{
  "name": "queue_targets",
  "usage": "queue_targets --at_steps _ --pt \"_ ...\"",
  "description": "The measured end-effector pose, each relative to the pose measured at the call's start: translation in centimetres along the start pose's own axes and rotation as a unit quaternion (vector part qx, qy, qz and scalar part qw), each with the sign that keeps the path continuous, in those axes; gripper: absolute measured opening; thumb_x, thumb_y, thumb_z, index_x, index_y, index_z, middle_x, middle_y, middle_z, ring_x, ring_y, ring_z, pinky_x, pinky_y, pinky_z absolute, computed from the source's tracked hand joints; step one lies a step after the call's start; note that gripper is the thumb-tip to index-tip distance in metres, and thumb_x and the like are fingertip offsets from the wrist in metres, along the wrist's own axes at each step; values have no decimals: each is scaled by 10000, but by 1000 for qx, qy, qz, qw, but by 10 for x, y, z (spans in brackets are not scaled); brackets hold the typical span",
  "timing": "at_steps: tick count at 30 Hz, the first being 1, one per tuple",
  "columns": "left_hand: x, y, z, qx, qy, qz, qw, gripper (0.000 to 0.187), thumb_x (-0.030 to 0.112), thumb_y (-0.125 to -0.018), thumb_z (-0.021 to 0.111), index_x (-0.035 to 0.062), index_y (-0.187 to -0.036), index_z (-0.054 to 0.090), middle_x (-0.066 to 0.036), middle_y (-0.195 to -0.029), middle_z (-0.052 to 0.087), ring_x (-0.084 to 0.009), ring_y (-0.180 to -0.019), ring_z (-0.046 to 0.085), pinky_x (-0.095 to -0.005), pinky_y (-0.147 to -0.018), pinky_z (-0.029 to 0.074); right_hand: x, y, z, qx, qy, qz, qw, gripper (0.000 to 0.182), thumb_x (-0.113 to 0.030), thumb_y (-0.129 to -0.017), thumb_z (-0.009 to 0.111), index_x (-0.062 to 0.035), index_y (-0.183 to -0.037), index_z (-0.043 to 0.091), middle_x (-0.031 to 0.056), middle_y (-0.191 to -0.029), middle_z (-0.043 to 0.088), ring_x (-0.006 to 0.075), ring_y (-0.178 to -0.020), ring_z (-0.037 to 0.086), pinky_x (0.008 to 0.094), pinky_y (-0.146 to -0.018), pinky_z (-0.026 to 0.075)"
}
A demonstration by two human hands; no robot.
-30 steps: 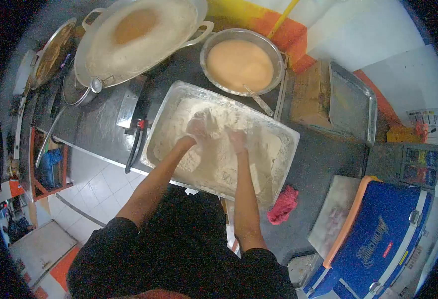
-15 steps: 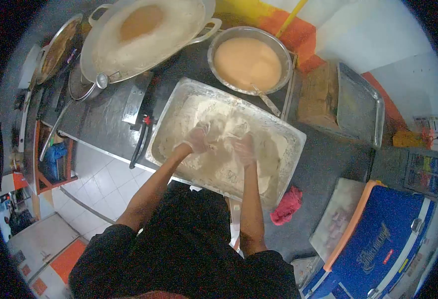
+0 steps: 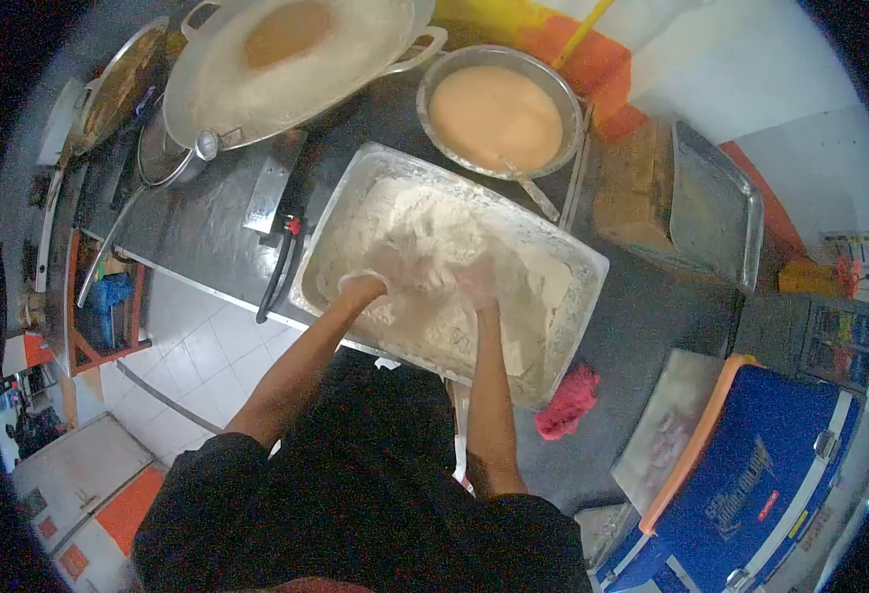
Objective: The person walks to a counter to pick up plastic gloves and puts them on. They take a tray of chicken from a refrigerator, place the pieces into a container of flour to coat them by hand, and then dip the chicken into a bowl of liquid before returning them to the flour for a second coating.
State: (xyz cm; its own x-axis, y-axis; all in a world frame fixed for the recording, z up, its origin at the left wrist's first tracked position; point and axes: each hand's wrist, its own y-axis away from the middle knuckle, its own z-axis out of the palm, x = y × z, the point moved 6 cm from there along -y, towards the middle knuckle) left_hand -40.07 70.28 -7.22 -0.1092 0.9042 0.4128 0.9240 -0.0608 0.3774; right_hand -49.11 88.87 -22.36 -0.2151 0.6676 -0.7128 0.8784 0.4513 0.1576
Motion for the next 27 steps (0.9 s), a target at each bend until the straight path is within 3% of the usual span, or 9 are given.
queue_targets --at_steps 4,6,9,12,15,18,21,25,27 --pt "-33 -42 80 34 18 -10 999 388 343 -857 575 28 -1063 670 -227 -1059 660 -366 -979 644 -441 -871 495 -23 -25 61 -33 194 22 980 563 -441 -824 682 47 -1102 630 235 -1070 664 347 -995 639 433 -875 504" --pt "-47 -66 91 -36 87 -114 989 459 372 -900 544 54 -1226 610 -205 -1237 614 -347 -1151 586 -437 -988 446 -16 -38 74 -33 192 56 979 587 -463 -816 679 47 -1103 625 236 -1080 657 351 -1004 631 435 -889 495" --pt "-44 -39 67 -79 39 -51 995 449 370 -886 552 66 -1209 616 -213 -1194 631 -369 -1110 601 -445 -959 460 -8 -26 53 0 147 77 986 623 -496 -805 673 46 -1105 616 237 -1095 647 357 -1018 619 437 -910 481" --pt "-60 -14 58 129 50 37 990 472 425 -805 674 28 -1060 676 -221 -1010 686 -379 -947 669 -449 -822 524 -31 13 13 23 166 41 985 659 -530 -793 667 46 -1106 607 238 -1110 637 363 -1031 607 439 -931 467" --pt "-81 -44 118 166 80 87 979 435 398 -804 675 27 -1031 686 -216 -995 688 -364 -938 673 -446 -804 530 -47 24 34 -124 262 -30 956 653 -492 -790 662 48 -1147 582 250 -1137 622 365 -1071 593 443 -972 449" --pt "-50 -51 113 -43 -10 -18 999 413 388 -807 672 27 -1006 693 -207 -999 693 -355 -963 670 -431 -839 527 -32 24 55 -96 180 -21 979 670 -474 -775 666 47 -1184 570 263 -1159 614 363 -1097 589 446 -983 449" --pt "-36 -33 64 -64 43 -47 996 393 378 -820 650 25 -986 694 -210 -994 692 -348 -962 670 -421 -860 521 -46 28 23 -119 168 100 973 708 -507 -745 681 39 -1183 573 260 -1123 631 354 -1054 606 435 -949 475" --pt "-67 -13 66 102 89 1 991 387 335 -842 596 19 -1054 663 -233 -947 684 -351 -932 671 -425 -843 520 -80 45 -39 -160 212 157 951 723 -550 -710 697 35 -1127 616 248 -1079 654 352 -1020 621 431 -904 495" --pt "-84 -38 111 152 29 50 987 374 309 -832 599 18 -1061 654 -237 -942 679 -355 -931 667 -432 -832 516 -75 48 -34 -181 247 85 948 687 -549 -705 701 29 -1072 645 252 -1061 660 364 -1003 632 432 -880 503"
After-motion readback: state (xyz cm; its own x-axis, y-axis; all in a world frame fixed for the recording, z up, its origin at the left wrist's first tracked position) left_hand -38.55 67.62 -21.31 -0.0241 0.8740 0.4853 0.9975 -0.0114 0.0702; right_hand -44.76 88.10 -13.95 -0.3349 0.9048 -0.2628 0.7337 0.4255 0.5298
